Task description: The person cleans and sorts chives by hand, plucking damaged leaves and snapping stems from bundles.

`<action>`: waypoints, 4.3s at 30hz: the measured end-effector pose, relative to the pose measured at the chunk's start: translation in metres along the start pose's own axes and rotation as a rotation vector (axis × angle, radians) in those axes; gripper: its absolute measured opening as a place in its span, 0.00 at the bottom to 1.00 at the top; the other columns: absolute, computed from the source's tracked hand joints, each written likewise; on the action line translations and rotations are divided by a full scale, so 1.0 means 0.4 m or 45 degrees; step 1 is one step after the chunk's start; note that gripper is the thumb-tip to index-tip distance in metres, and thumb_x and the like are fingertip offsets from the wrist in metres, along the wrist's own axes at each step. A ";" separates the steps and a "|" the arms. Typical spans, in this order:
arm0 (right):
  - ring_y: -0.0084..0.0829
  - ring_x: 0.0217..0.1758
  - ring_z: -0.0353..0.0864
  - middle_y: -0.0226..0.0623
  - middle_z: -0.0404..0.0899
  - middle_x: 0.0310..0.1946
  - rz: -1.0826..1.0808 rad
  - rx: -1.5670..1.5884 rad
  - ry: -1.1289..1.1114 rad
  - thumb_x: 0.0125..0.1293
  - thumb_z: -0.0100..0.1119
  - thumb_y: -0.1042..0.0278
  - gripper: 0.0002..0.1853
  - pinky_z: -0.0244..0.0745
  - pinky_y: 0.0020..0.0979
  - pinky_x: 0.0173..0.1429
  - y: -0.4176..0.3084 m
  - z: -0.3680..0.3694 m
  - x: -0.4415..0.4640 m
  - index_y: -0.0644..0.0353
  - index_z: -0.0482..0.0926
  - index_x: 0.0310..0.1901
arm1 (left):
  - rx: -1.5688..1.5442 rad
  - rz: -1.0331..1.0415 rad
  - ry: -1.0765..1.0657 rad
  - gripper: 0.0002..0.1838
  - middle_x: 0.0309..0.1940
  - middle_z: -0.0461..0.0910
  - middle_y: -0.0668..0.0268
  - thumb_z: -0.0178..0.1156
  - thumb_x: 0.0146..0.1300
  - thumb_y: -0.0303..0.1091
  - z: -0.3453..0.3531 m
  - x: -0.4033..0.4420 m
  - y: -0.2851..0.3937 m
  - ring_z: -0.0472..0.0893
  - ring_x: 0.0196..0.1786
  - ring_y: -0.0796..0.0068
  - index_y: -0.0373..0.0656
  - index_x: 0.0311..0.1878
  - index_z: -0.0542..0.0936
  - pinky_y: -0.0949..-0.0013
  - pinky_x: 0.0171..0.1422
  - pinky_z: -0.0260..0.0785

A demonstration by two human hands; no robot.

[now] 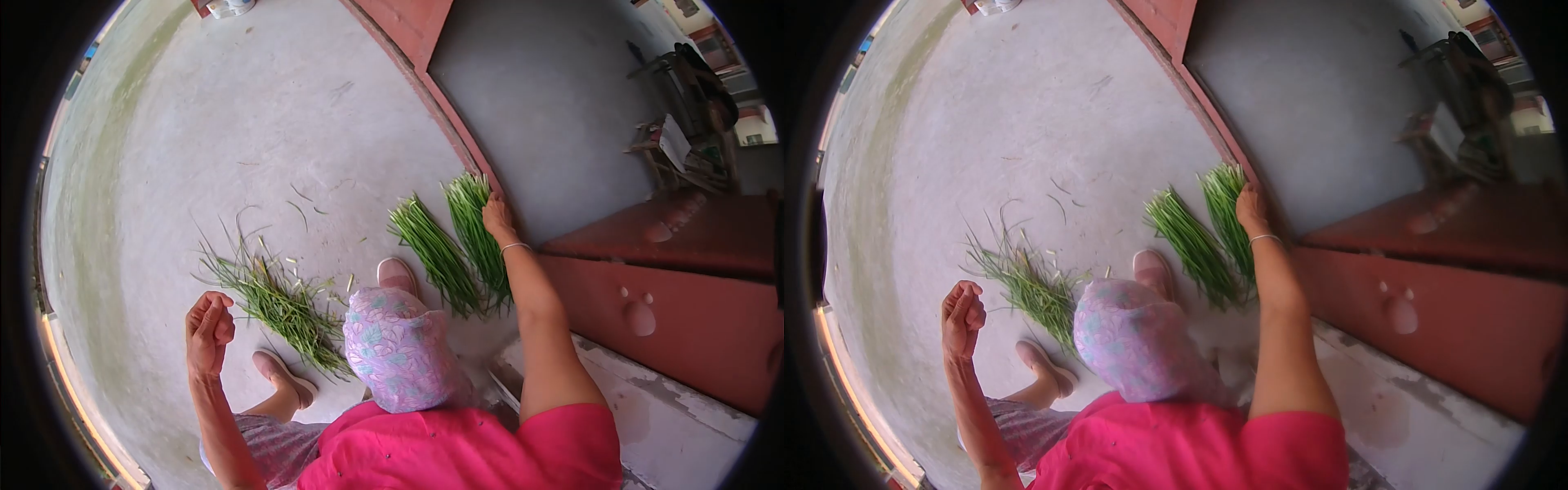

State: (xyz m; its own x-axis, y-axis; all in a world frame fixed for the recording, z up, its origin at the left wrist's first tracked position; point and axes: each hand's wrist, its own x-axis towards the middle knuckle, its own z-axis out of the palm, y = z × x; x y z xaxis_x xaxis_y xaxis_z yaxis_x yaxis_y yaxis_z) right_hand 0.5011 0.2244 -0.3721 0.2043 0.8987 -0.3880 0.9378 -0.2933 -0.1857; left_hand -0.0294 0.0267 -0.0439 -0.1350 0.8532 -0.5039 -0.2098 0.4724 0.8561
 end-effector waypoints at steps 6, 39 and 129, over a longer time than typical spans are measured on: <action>0.54 0.54 0.76 0.53 0.71 0.53 -0.137 -0.255 0.129 0.61 0.64 0.62 0.23 0.76 0.47 0.54 0.025 0.060 -0.004 0.64 0.67 0.52 | -0.020 -0.036 0.012 0.10 0.15 0.55 0.80 0.50 0.74 0.35 0.004 0.011 -0.003 0.50 0.17 0.89 0.39 0.38 0.74 0.79 0.20 0.40; 0.47 0.69 0.59 0.51 0.58 0.66 -0.259 -0.044 0.053 0.43 0.73 0.41 0.57 0.57 0.49 0.69 -0.265 0.262 -0.261 0.67 0.54 0.67 | -0.055 -0.116 0.005 0.10 0.15 0.55 0.80 0.50 0.73 0.34 0.005 0.029 -0.021 0.50 0.18 0.89 0.38 0.39 0.75 0.79 0.21 0.40; 0.34 0.56 0.78 0.44 0.79 0.50 -1.224 1.242 -1.394 0.65 0.62 0.52 0.25 0.74 0.35 0.61 -0.780 -0.581 -0.521 0.70 0.76 0.50 | -1.049 0.663 -0.411 0.05 0.31 0.63 0.66 0.50 0.69 0.27 -0.082 -0.093 0.128 0.65 0.37 0.69 0.36 0.40 0.66 0.60 0.61 0.63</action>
State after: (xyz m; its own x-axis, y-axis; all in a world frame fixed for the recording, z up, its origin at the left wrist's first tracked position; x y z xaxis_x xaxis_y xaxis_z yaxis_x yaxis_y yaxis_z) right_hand 0.2313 0.2043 -0.0233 -0.9241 0.3613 -0.1245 0.0214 -0.2765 -0.9608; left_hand -0.0667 0.0117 0.0149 -0.1580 0.9852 0.0667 -0.8157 -0.1682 0.5535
